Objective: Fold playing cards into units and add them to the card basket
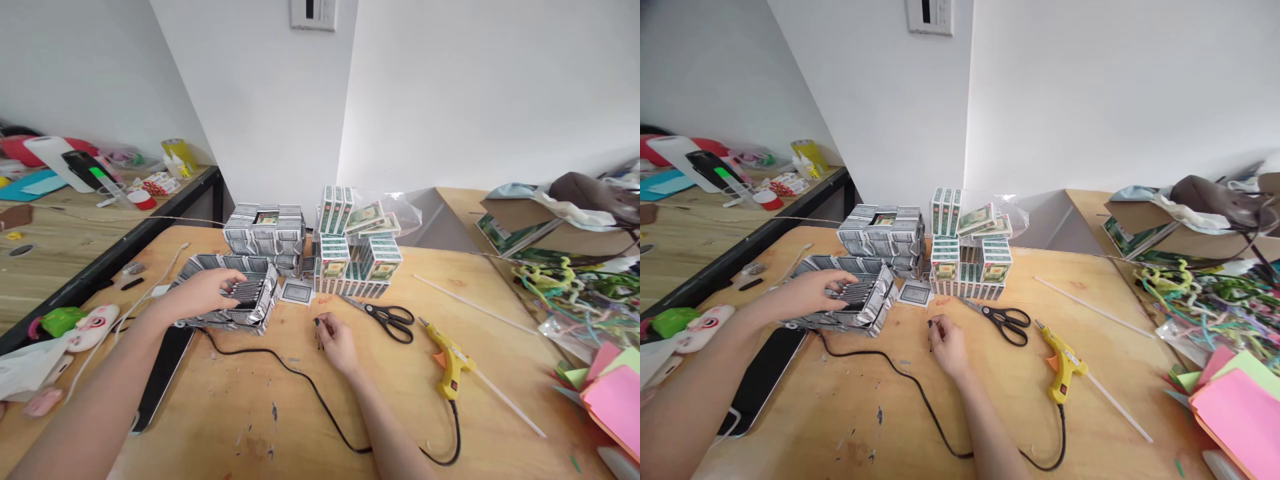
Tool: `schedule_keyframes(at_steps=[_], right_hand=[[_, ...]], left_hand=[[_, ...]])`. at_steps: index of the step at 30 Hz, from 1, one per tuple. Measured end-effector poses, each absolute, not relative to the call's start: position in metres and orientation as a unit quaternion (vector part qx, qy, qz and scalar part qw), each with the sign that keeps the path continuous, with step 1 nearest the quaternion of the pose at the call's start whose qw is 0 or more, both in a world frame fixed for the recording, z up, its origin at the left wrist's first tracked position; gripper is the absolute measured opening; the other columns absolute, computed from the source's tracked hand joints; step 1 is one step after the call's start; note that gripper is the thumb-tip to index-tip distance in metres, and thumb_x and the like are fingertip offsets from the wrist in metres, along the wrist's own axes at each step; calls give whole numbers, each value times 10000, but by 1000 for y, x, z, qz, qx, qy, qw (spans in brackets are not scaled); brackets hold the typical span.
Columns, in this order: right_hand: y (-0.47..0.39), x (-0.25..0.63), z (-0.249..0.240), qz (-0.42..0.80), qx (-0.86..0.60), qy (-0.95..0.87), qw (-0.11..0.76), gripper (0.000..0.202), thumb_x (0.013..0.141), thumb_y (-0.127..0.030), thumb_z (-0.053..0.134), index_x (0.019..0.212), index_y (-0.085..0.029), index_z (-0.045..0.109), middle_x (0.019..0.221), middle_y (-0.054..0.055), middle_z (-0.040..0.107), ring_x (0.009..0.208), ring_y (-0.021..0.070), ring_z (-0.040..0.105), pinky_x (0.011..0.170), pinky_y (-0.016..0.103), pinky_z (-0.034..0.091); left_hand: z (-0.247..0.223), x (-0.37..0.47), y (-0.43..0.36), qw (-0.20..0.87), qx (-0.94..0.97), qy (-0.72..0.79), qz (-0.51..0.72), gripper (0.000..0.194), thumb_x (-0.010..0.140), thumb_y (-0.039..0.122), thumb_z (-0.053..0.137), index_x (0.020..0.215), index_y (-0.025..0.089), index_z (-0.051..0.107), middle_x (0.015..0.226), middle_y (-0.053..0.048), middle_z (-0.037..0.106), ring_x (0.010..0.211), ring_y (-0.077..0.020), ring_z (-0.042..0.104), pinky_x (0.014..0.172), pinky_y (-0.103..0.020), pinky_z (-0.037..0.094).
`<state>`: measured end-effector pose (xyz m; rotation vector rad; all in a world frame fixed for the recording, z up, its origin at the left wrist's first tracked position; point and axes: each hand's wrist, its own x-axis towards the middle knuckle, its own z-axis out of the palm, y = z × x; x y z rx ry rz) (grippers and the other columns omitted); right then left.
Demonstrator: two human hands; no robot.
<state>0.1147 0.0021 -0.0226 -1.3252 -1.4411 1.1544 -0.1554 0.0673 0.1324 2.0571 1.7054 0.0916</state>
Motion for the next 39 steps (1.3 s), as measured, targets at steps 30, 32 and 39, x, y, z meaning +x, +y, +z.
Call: schedule_keyframes(at_steps=[30,32,39], right_hand=[[1,114,-20,424,-540,-580,439,225,827,-383,402,738,-210,517,532,-20,524,434,123,477,449,236,393],[1,114,-22,433,-537,-578,436,201,824,-363,406,764,-209,522,531,-23,522,425,122,479,446,237,394],[1,115,-18,445,-530,-582,428,159,817,-318,415,788,-204,522,516,-33,501,419,122,485,438,232,395]], left_hand=[[9,4,46,15,755,653,64,489,792,206,449,1228,-5,385,1292,-288,373,1245,-348,304,968,-445,333],[6,2,45,15,752,656,71,480,813,225,426,1223,-21,384,1267,-306,392,1222,-347,344,961,-440,342],[13,-3,33,-10,789,615,8,384,791,1,298,1142,-9,455,1151,-277,504,1131,-300,465,914,-399,390]])
